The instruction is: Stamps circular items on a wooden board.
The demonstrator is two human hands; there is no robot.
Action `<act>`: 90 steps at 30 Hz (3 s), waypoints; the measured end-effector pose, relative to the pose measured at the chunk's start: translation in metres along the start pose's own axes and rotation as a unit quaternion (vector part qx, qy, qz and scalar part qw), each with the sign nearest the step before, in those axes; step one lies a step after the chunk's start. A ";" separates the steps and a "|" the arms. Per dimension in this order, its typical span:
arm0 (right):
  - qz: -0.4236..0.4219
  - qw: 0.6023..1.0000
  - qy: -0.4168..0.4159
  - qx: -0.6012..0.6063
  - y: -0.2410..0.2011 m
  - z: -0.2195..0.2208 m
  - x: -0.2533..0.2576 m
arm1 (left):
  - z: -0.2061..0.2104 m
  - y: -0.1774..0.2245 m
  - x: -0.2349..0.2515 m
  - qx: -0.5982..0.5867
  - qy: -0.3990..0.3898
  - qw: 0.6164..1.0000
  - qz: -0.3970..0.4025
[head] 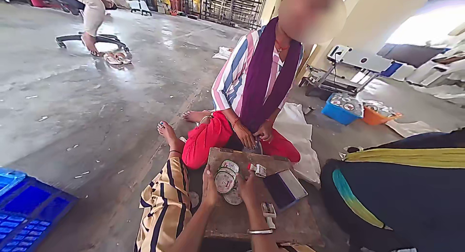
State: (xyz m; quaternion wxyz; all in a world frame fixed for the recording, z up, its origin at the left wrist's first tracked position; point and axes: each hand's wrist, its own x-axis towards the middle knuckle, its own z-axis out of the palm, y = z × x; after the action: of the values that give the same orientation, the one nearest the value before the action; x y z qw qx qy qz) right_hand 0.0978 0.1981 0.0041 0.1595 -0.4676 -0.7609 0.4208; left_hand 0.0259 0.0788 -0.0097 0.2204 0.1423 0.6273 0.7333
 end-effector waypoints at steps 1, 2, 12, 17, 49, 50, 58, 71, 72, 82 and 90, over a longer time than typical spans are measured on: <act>-0.006 1.000 -0.009 -0.008 -0.005 0.004 -0.003 | 0.005 0.001 0.004 0.007 -0.007 1.000 -0.013; -0.013 1.000 -0.017 -0.016 -0.011 0.009 -0.007 | 0.010 0.001 0.005 0.016 -0.016 0.999 -0.025; 0.016 0.999 -0.009 0.037 -0.005 0.006 -0.003 | 0.006 0.000 -0.007 -0.031 -0.034 0.998 -0.050; -0.006 0.999 -0.021 0.049 -0.019 0.017 -0.003 | 0.014 0.003 -0.012 -0.052 -0.063 0.995 -0.053; -0.259 0.916 -0.030 0.304 0.032 -0.002 -0.092 | 0.023 0.009 -0.070 -0.147 0.071 0.985 0.059; -0.260 0.918 -0.029 0.299 0.035 -0.003 -0.091 | 0.022 0.012 -0.069 -0.145 0.074 0.985 0.063; -0.208 0.954 -0.015 0.216 0.041 0.003 -0.100 | 0.022 -0.001 -0.075 -0.143 0.079 0.986 0.036; -0.007 0.982 -0.138 0.127 0.012 -0.033 -0.082 | -0.019 0.012 -0.052 0.176 -0.193 0.965 0.035; 0.007 0.976 -0.159 0.149 0.014 -0.034 -0.079 | -0.022 0.021 -0.051 0.212 -0.202 0.956 0.010; 0.040 0.961 -0.078 0.263 0.037 -0.033 -0.097 | -0.032 0.021 -0.057 0.150 -0.230 0.956 -0.107; -0.149 0.937 -0.312 -0.044 -0.001 -0.061 -0.066 | -0.036 0.021 -0.076 0.081 -0.245 0.954 -0.152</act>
State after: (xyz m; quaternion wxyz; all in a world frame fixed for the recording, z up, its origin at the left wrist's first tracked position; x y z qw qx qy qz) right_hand 0.1697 0.1719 0.0515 -0.0457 -0.2005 -0.8510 0.4832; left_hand 0.0708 0.0077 0.0095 0.4640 0.2380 0.6255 0.5803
